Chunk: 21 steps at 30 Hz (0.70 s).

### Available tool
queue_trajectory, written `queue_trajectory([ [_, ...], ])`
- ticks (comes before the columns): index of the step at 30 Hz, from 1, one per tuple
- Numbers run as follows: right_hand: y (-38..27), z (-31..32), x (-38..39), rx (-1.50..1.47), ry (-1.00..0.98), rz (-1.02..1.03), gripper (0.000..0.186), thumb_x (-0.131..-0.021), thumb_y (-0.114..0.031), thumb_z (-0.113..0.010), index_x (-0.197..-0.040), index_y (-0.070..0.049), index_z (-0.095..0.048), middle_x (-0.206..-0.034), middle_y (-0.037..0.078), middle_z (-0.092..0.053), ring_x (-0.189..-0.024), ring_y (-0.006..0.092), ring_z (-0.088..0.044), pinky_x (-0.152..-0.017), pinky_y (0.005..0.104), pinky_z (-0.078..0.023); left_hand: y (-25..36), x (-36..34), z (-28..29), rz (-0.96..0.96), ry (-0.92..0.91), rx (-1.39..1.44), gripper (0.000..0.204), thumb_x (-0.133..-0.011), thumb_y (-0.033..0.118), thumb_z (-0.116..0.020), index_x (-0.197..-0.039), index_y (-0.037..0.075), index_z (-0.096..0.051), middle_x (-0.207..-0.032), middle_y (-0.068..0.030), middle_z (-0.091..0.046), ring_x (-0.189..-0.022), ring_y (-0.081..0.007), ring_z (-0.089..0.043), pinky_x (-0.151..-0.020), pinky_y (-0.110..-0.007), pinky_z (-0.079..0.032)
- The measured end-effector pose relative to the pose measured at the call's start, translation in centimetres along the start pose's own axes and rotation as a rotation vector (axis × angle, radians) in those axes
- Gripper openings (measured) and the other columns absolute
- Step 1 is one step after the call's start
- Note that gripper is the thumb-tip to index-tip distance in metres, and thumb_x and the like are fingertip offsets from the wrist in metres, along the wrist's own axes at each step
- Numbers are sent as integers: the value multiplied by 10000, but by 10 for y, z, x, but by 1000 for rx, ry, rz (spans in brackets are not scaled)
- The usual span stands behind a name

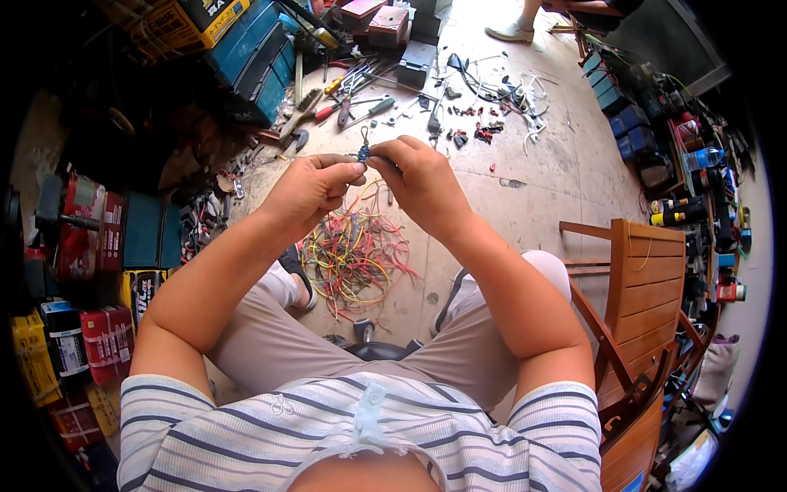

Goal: The person sits on the floor of a cluttered workshop and manipulates a small blue electronic component with wires. They twist and adjust the wires by hand, occasionally pausing to inspect the connection. The task involves fine motor manipulation of the component and its attached wiring.

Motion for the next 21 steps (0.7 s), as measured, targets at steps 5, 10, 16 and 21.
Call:
queue_trajectory([
  [5, -10, -1, 1, 33, 58, 21, 73, -834, -83, -614, -888, -35, -606, -792, 133, -592, -694, 313, -595, -601, 361, -472, 4, 6, -7, 23, -7, 21, 120, -834, 103, -640, -851, -11, -608, -604, 52, -442, -485, -21, -316, -429, -183, -221],
  [10, -12, -3, 0, 42, 111, 46, 49, -834, -63, -596, -860, -23, -588, -783, 137, -588, -679, 311, -589, -581, 364, -465, 7, 6, -7, -52, 59, -34, 115, -842, 103, -633, -891, 0, -627, -690, 9, -550, -491, -21, -330, -434, -176, -238],
  [16, -13, -2, -3, 7, 114, 39, 45, -831, -47, -587, -856, -10, -578, -775, 139, -583, -668, 304, -584, -584, 365, -462, 9, 1, 0, -180, 117, -88, 143, -830, 144, -635, -907, 26, -660, -776, -14, -634, -601, -23, -460, -530, -184, -346],
  [21, -12, 0, -2, 17, 120, 32, 51, -832, -54, -593, -869, -19, -589, -793, 135, -594, -683, 306, -591, -591, 364, -466, 10, 0, -2, -222, 138, -139, 153, -823, 151, -653, -901, 20, -656, -764, -18, -618, -611, -36, -470, -541, -185, -353],
])
Point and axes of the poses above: each hand's wrist, its own x-axis away from the middle knuckle, its own z-axis out of the back of the hand, y = z × x, the point moved 5 cm from there along -x, towards the middle knuckle
